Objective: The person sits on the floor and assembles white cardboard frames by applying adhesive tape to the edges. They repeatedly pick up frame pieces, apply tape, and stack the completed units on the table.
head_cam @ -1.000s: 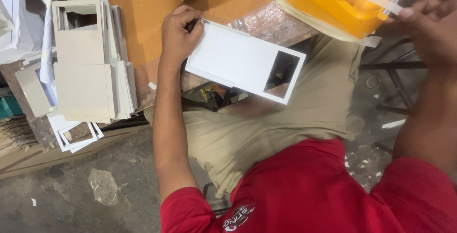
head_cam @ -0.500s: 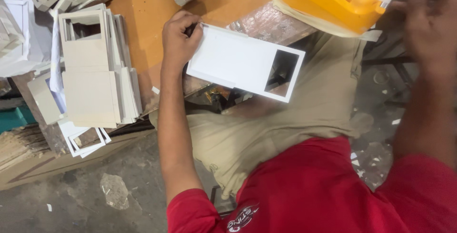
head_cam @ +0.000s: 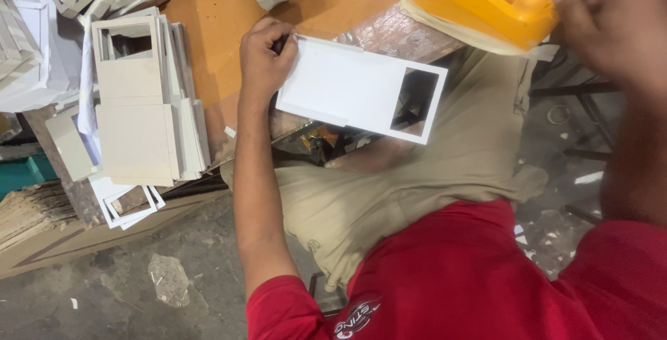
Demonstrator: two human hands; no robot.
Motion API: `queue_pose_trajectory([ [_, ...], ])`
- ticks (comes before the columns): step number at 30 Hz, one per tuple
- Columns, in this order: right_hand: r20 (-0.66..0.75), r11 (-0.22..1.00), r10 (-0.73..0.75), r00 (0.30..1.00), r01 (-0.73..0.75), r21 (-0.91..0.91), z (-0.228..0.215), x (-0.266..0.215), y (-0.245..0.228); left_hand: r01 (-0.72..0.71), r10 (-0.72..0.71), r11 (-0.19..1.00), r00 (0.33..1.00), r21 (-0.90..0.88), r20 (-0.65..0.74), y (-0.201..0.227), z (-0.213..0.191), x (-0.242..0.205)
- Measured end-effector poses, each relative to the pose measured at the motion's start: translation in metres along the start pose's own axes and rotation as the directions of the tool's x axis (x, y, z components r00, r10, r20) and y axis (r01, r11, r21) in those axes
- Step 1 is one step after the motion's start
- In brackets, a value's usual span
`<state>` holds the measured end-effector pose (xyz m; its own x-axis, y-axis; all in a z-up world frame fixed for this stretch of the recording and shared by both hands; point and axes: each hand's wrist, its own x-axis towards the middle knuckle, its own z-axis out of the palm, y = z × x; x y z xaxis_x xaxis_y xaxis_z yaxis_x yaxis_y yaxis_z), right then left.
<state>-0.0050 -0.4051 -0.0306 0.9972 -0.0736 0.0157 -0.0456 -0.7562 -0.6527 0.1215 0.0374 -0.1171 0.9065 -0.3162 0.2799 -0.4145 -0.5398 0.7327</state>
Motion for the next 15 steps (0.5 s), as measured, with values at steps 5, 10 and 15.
queue_pose_trajectory([
  [5,-0.020,0.997,-0.040,0.999,0.039,-0.070,-0.001,0.001,0.007,-0.001,0.001,1.000,1.000,-0.012,-0.010,-0.001,0.000,0.001],
  [10,0.035,0.902,-0.038,0.999,0.020,0.432,0.003,-0.005,0.034,0.011,-0.011,1.000,1.000,-0.011,-0.002,-0.004,-0.001,0.000],
  [15,-0.090,0.792,0.107,0.990,-0.030,0.610,0.021,-0.020,0.058,0.010,-0.010,1.000,1.000,-0.019,-0.004,-0.006,0.001,0.000],
])
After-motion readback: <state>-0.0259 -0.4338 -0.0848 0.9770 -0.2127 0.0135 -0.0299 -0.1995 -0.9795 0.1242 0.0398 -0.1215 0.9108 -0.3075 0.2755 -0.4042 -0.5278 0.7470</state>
